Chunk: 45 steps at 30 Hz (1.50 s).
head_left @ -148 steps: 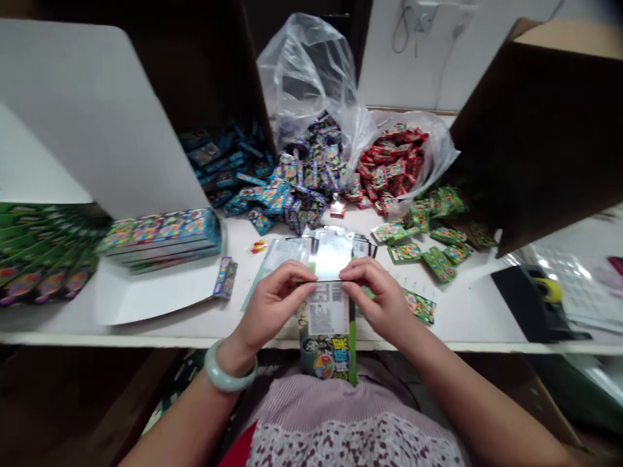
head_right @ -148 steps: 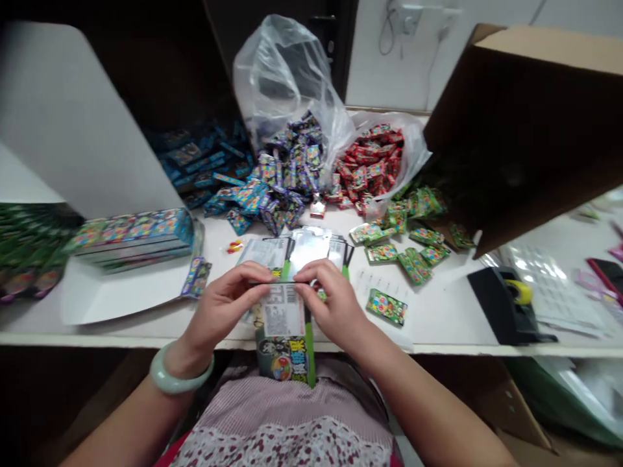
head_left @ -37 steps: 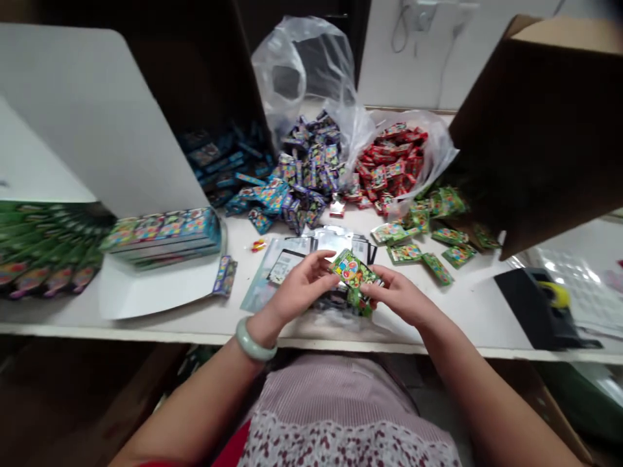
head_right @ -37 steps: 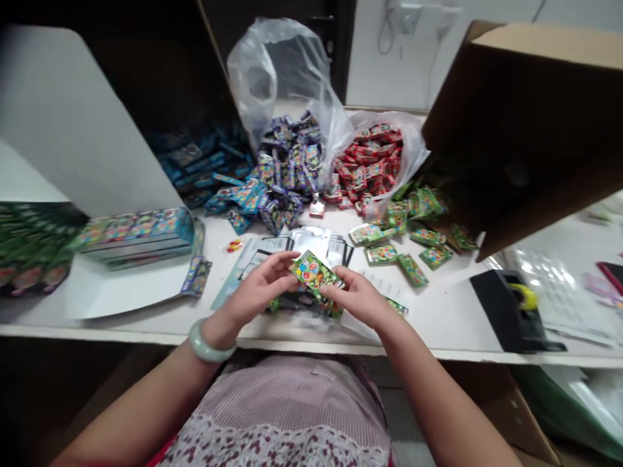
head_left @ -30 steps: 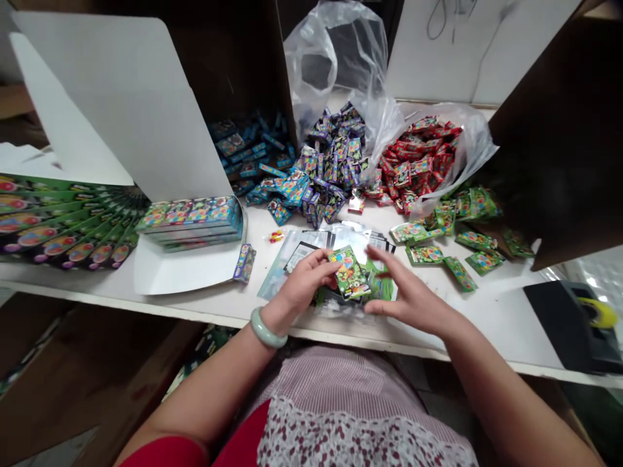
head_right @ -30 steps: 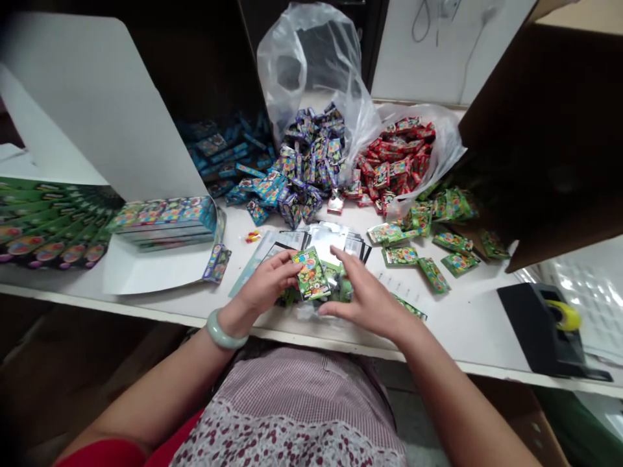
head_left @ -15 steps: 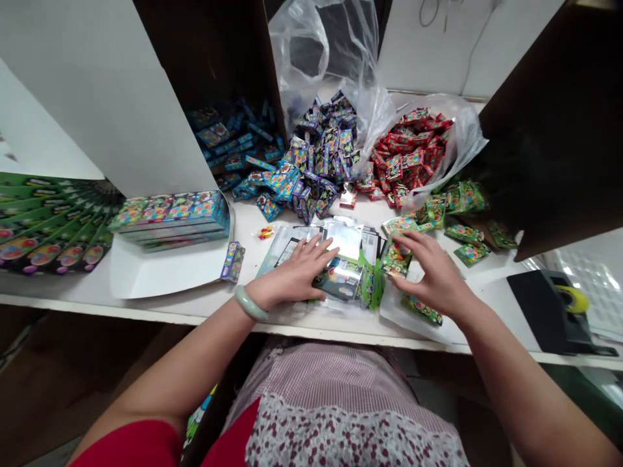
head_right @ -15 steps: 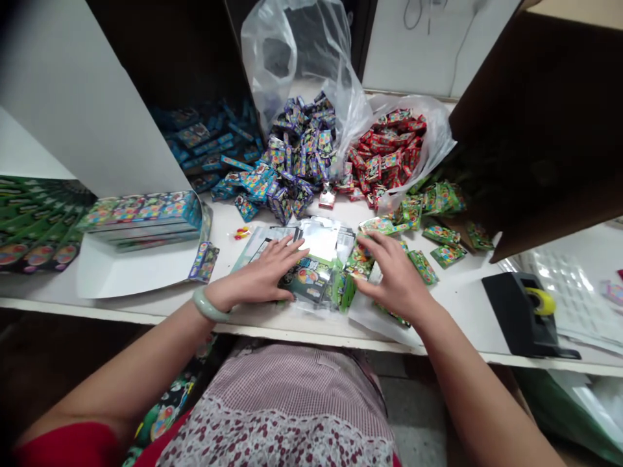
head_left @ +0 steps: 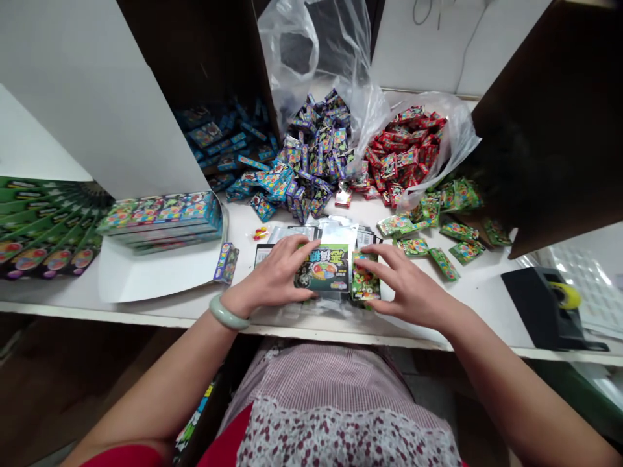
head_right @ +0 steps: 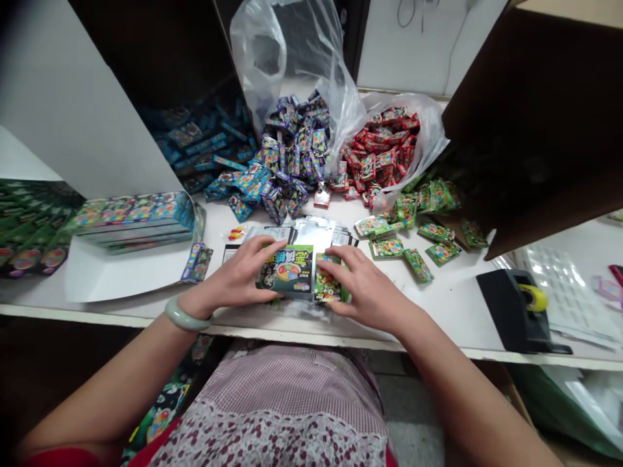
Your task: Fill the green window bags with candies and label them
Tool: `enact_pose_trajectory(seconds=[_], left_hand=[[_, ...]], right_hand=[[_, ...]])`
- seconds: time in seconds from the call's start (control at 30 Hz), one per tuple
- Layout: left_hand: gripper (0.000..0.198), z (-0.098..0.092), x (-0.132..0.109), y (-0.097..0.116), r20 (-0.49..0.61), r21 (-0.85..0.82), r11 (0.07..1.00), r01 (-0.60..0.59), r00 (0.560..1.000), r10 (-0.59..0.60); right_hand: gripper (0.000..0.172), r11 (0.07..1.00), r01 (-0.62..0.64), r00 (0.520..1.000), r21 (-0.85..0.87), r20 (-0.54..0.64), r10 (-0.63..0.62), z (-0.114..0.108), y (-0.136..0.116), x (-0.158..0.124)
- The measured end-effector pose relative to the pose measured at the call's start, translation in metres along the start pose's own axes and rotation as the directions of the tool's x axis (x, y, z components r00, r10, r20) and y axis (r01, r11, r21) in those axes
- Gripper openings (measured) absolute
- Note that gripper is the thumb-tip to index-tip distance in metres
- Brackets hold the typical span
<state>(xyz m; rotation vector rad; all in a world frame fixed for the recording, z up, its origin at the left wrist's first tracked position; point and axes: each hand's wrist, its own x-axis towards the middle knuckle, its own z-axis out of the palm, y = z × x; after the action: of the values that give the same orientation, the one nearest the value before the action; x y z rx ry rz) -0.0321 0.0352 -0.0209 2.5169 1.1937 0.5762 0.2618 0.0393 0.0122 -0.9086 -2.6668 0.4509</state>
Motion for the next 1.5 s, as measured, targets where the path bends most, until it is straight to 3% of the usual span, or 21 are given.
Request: enact_pose_trajectory(seconds=[0.17, 0.43, 0.63, 0.7, 0.83, 1.03, 1.17, 1.23, 1.33, 1.4, 1.5], left_hand=[[0.089, 0.003, -0.005, 0.002, 0.033, -0.103, 0.994, -0.045, 0.998, 0.049], [0.092, 0.003, -0.005, 0.004, 0.044, -0.171, 0.984, -0.043, 0.998, 0.051], [0.090, 0.001, -0.003, 0.001, 0.104, -0.196, 0.980, -0.026, 0.993, 0.047], [0.089, 0.001, -0.003, 0.000, 0.100, -0.202, 0.979, -0.011, 0.994, 0.032], [0.092, 0.004, -0.005, -0.003, 0.071, -0.187, 0.982, 0.005, 0.997, 0.008], [0.092, 0.007, -0.008, -0.003, 0.073, -0.124, 0.992, -0.007, 0.997, 0.016], [0.093, 0.009, -0.009, 0.003, 0.059, -0.108, 0.994, -0.006, 0.998, 0.013], [0.093, 0.011, -0.008, 0.006, 0.050, -0.117, 0.993, -0.004, 0.999, 0.010], [0.092, 0.015, -0.009, 0.007, 0.027, -0.109, 0.994, 0.028, 0.999, -0.025], [0.094, 0.016, -0.011, 0.006, -0.022, -0.087, 0.993, 0.082, 0.996, -0.084], [0.098, 0.015, -0.013, 0.004, -0.098, -0.064, 0.989, 0.133, 0.985, -0.139]], right_hand=[[0.058, 0.991, 0.084, 0.987, 0.106, 0.129, -0.098, -0.009, 0.004, -0.001], [0.058, 0.999, 0.025, 0.995, 0.035, 0.097, -0.029, -0.013, 0.010, 0.008], [0.055, 0.998, 0.031, 0.990, 0.053, 0.139, -0.038, -0.016, 0.009, 0.011], [0.054, 0.999, 0.015, 0.995, 0.030, 0.096, -0.018, -0.016, 0.009, 0.011], [0.053, 0.999, -0.010, 1.000, -0.036, 0.010, 0.010, -0.011, 0.007, 0.011], [0.055, 0.999, 0.024, 0.999, -0.031, 0.049, -0.022, 0.000, 0.000, 0.012], [0.074, 0.995, -0.020, 0.998, 0.099, 0.061, 0.014, 0.006, -0.002, 0.009], [0.090, 0.980, -0.071, 0.997, 0.187, 0.036, 0.065, 0.012, -0.001, 0.008], [0.098, 0.957, -0.095, 0.993, 0.275, -0.035, 0.109, 0.024, 0.003, 0.010], [0.091, 0.940, -0.125, 0.978, 0.318, -0.122, 0.171, 0.031, 0.004, 0.012], [0.059, 0.911, -0.173, 0.943, 0.375, -0.204, 0.264, 0.041, 0.000, 0.018]])
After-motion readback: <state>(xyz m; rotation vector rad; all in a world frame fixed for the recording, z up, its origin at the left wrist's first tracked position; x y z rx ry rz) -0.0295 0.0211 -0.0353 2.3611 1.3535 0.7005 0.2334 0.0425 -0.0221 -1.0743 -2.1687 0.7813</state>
